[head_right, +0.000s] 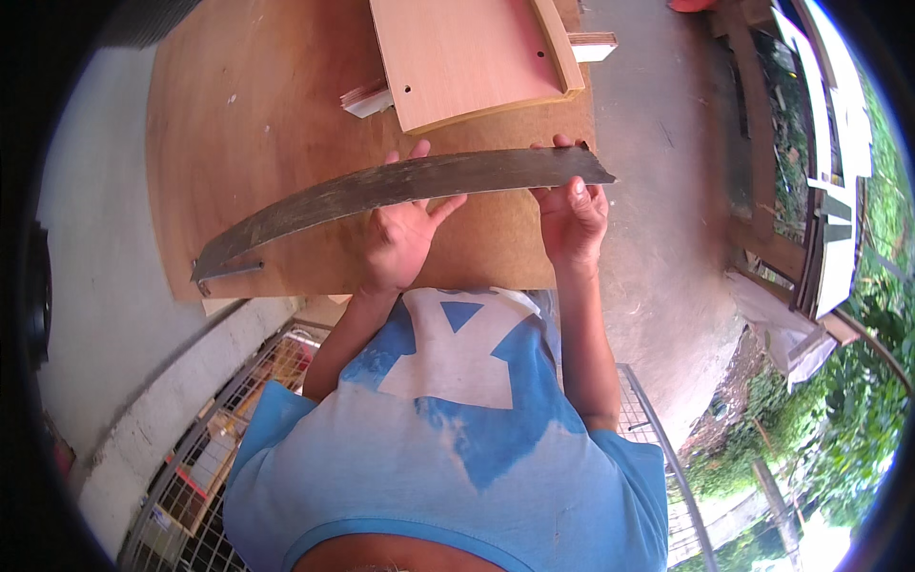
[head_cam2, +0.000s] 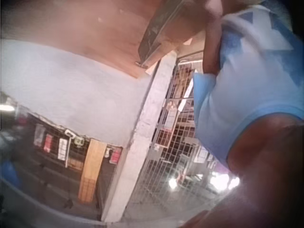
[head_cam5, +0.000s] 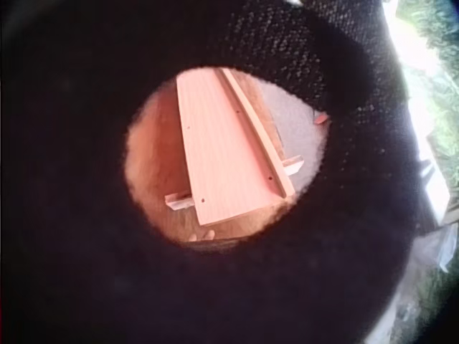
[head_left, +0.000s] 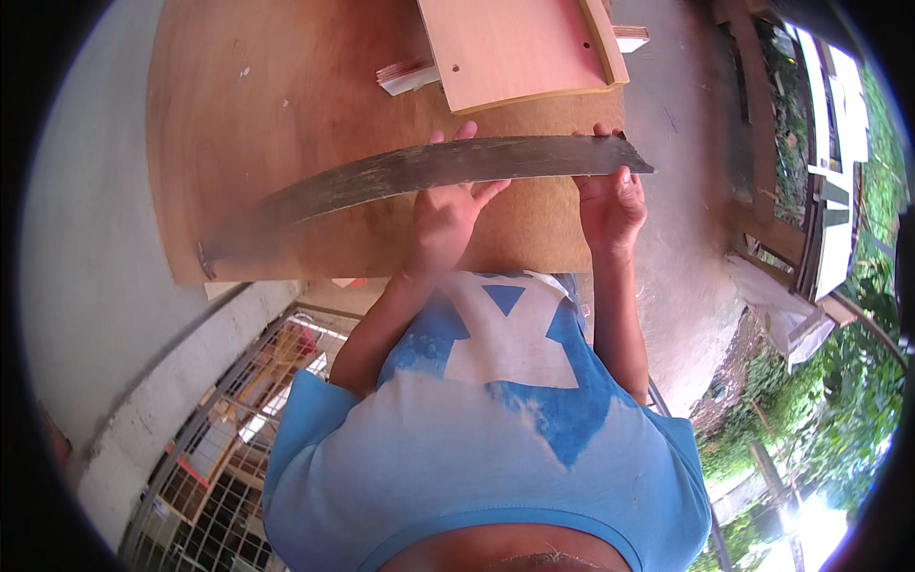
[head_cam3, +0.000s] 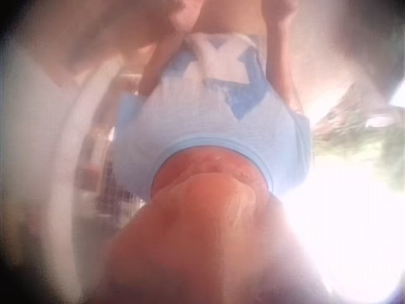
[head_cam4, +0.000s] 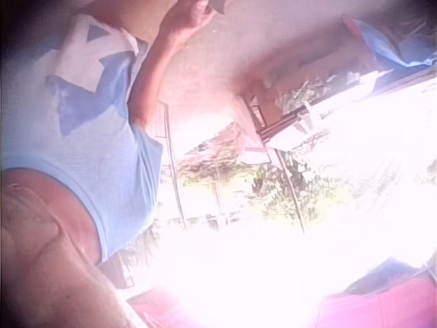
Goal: The person assembles a wooden furniture piece by fitting a thin wooden strip into a groove on a larger board. They then apply a liquid from a green bottle onto a cloth and wipe the wooden surfaces. The person continues to fit and adjust the wooden strip along the board's edge.
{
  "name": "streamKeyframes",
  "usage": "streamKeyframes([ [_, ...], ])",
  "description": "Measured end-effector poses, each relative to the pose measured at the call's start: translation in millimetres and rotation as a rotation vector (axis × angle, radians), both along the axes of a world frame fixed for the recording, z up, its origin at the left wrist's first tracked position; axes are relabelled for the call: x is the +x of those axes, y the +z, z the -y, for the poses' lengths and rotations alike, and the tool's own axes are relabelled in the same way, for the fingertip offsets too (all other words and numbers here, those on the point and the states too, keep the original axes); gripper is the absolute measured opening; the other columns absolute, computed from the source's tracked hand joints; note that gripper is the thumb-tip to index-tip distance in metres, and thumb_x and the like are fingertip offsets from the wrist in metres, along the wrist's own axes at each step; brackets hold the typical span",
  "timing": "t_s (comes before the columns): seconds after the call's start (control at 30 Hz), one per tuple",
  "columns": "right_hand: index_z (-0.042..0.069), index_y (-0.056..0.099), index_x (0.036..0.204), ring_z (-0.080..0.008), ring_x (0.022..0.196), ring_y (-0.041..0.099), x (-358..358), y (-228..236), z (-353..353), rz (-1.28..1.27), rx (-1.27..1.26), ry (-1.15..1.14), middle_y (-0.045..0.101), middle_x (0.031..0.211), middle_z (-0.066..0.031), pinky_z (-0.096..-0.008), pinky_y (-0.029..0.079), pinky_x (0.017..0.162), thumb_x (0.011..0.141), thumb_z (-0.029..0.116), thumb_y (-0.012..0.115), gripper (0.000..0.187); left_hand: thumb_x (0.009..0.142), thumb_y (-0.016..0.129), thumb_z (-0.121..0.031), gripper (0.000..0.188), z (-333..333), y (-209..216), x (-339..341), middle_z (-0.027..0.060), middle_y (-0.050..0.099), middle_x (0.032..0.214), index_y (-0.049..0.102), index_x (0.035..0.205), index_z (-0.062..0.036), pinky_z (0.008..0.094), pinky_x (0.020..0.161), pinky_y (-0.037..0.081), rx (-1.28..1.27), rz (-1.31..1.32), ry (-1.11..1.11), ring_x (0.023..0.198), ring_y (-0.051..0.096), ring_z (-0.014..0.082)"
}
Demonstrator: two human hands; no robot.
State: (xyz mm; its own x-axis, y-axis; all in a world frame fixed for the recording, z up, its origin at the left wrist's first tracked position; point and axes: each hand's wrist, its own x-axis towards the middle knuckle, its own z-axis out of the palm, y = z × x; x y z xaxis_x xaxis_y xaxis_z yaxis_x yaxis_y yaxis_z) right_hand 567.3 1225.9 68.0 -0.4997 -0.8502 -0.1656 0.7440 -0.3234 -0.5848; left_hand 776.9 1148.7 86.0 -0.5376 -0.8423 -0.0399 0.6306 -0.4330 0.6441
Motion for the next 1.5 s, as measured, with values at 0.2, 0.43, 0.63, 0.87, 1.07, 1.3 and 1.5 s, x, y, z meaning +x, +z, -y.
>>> streamKeyframes([
  [0.2, 0.001, 0.045, 0.139, -0.0308, 0.130, 0.053, -9.4, 2.5, 24.0, -0.001, 0.095, 0.047, 0.054, 0.138, -0.0132, -0.0509, 0.044, 0.106, 0.083, 0.019, 0.078, 0.068, 0.088, 0.073, -0.032, 0.068, 12.7, -18.8, -2.7, 0.0115, 0.035, 0.158, 0.046, 0.148, -0.0152, 0.0550, 0.123, 0.019, 0.128, 0.097, 0.006, 0.146, 0.033, 0.0294],
  [0.43, -0.002, 0.045, 0.139, -0.0248, 0.122, 0.055, -9.2, -2.4, 38.3, 0.107, 0.082, 0.010, 0.057, 0.129, -0.0141, -0.0408, 0.039, 0.110, 0.079, 0.018, 0.082, 0.073, 0.080, 0.082, -0.037, 0.082, 26.0, 6.2, -15.8, 0.0203, 0.033, 0.157, 0.045, 0.145, -0.0037, 0.0469, 0.125, 0.021, 0.127, 0.271, -0.012, 0.149, 0.028, 0.0304],
  [0.63, 0.000, 0.044, 0.140, -0.0249, 0.122, 0.056, -3.7, -12.4, 47.9, 0.099, 0.130, 0.000, 0.060, 0.128, -0.0134, -0.0420, 0.041, 0.108, 0.078, 0.020, 0.082, 0.076, 0.077, 0.083, -0.046, 0.093, 36.2, 2.2, -18.5, 0.0205, 0.033, 0.156, 0.041, 0.143, 0.0048, 0.0447, 0.125, 0.022, 0.138, 0.317, 0.058, 0.148, 0.027, 0.0308],
  [0.87, -0.005, 0.033, 0.146, -0.0289, 0.135, 0.046, -12.1, -11.7, 50.3, 0.096, 0.071, 0.036, 0.048, 0.140, -0.0171, -0.0424, 0.041, 0.111, 0.078, 0.014, 0.084, 0.087, 0.077, 0.083, -0.047, 0.097, 37.8, 2.8, -20.4, 0.0209, 0.031, 0.157, 0.038, 0.143, 0.0081, 0.0441, 0.126, 0.021, 0.172, 0.312, 0.064, 0.149, 0.026, 0.0308],
  [1.07, -0.008, 0.024, 0.151, -0.0317, 0.140, 0.042, -7.0, -16.6, 36.4, 0.079, 0.020, -0.003, 0.047, 0.145, -0.0201, -0.0440, 0.037, 0.114, 0.085, 0.024, 0.079, 0.091, 0.078, 0.081, -0.050, 0.097, 39.7, 2.5, -7.8, 0.0201, 0.032, 0.157, 0.037, 0.147, 0.0025, 0.0437, 0.125, 0.023, 0.110, 0.379, 0.005, 0.149, 0.027, 0.0304],
  [1.3, -0.002, 0.072, 0.113, -0.0173, 0.092, 0.071, -71.9, -8.0, -4.2, -0.085, 0.491, 0.342, 0.074, 0.103, -0.0131, -0.0289, 0.057, 0.081, 0.099, 0.028, 0.062, 0.034, 0.077, 0.083, -0.048, 0.095, 27.2, 9.6, 18.5, 0.0168, 0.036, 0.158, 0.036, 0.152, -0.0152, 0.0474, 0.117, 0.036, -0.117, 0.489, -0.182, 0.143, 0.039, 0.0290],
  [1.5, 0.000, 0.076, 0.099, -0.0077, 0.066, 0.058, -74.4, 8.5, -16.3, -0.231, 0.673, 0.410, 0.072, 0.083, -0.0044, -0.0227, 0.046, 0.058, 0.091, 0.021, 0.073, 0.022, 0.077, 0.083, -0.051, 0.096, 11.3, 30.0, 21.3, 0.0142, 0.038, 0.157, 0.035, 0.153, -0.0173, 0.0497, 0.114, 0.040, -0.230, 0.526, -0.177, 0.140, 0.044, 0.0282],
])
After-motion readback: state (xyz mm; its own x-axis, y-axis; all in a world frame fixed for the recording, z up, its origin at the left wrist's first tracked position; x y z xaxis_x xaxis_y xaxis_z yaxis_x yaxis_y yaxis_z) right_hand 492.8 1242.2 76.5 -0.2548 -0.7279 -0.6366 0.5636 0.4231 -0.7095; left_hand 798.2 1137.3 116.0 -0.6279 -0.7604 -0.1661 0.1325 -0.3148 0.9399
